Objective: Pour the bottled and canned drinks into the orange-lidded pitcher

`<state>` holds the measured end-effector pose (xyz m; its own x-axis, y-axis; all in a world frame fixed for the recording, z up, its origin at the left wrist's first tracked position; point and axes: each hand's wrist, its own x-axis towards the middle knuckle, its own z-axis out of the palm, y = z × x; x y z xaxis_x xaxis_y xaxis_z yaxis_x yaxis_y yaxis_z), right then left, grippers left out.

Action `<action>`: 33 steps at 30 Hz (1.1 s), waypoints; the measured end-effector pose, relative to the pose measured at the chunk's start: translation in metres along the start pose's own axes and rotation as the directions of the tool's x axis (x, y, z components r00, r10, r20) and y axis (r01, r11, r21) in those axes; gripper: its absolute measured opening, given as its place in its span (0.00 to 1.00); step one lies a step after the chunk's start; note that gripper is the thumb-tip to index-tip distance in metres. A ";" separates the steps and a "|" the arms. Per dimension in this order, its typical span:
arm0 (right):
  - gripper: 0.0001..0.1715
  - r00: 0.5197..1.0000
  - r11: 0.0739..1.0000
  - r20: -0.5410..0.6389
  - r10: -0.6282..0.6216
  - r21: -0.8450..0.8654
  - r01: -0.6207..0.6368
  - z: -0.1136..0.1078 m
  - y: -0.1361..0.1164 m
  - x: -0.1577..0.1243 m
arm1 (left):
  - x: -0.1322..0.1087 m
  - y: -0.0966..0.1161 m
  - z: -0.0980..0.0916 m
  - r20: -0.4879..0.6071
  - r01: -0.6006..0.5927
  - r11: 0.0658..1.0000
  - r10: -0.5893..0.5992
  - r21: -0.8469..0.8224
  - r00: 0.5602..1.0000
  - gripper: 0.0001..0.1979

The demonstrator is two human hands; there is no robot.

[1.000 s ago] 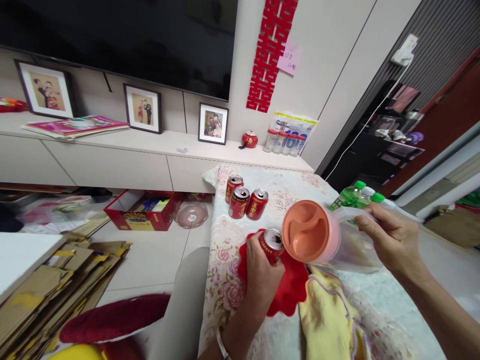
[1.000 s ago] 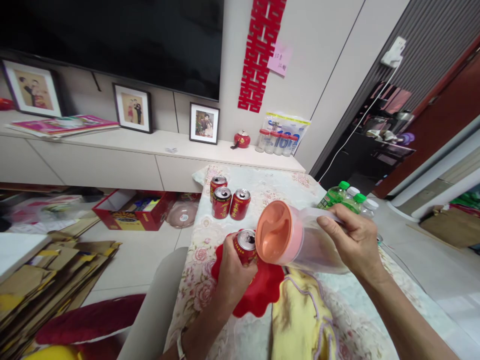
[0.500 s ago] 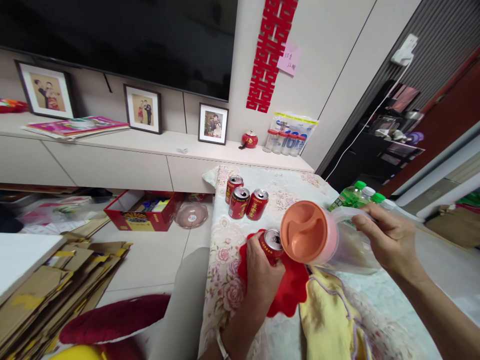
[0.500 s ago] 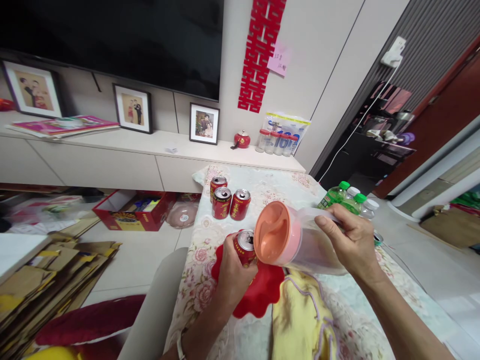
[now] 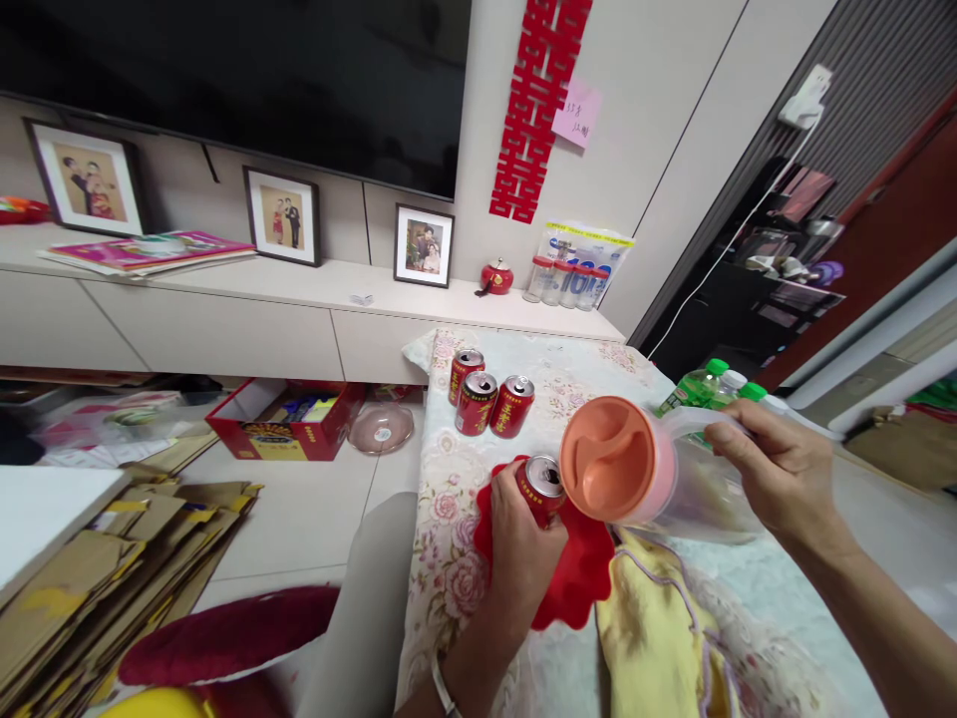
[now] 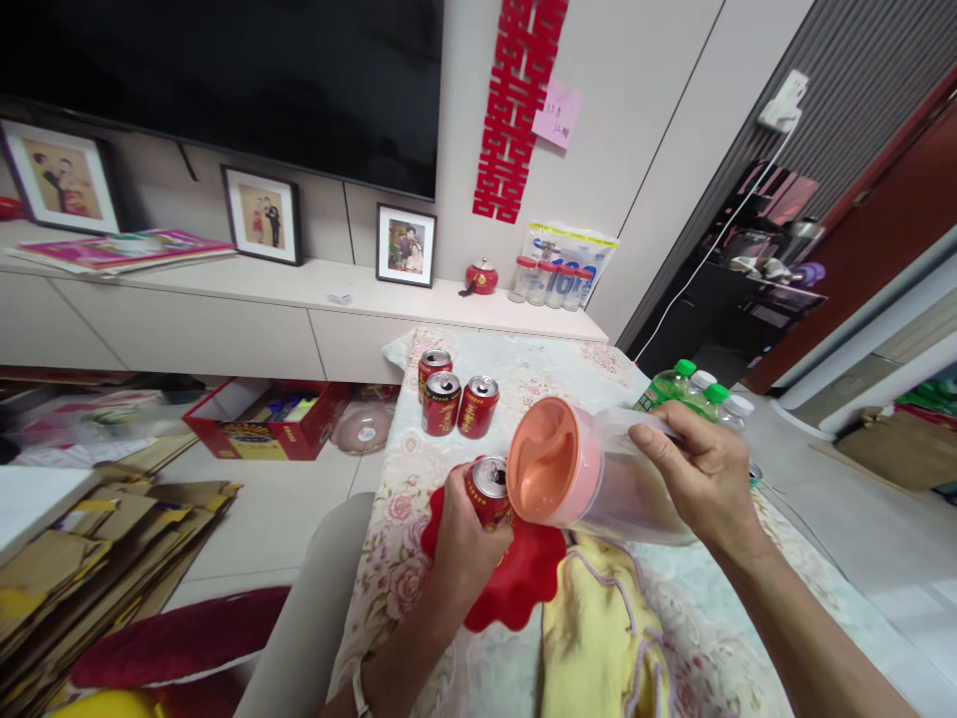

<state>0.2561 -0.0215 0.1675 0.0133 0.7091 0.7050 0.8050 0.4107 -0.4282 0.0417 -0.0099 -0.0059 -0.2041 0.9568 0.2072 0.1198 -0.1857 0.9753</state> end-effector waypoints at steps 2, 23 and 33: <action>0.22 1.000 1.000 -0.002 -0.003 0.003 0.003 0.000 -0.001 0.001 | 0.000 0.000 0.000 0.008 0.000 1.000 0.000 0.005 1.000 0.34; 0.21 0.999 0.999 0.012 -0.044 -0.014 0.044 -0.003 -0.009 0.006 | 0.001 0.002 -0.002 0.033 0.025 0.999 -0.026 0.025 0.999 0.34; 0.21 0.999 0.999 0.013 -0.039 -0.015 0.040 -0.003 -0.010 0.007 | 0.001 0.002 -0.002 0.026 0.007 0.999 -0.008 0.035 1.000 0.33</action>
<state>0.2498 -0.0225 0.1780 -0.0259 0.6996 0.7141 0.8140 0.4295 -0.3912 0.0399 -0.0097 -0.0040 -0.1798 0.9637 0.1973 0.1522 -0.1709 0.9735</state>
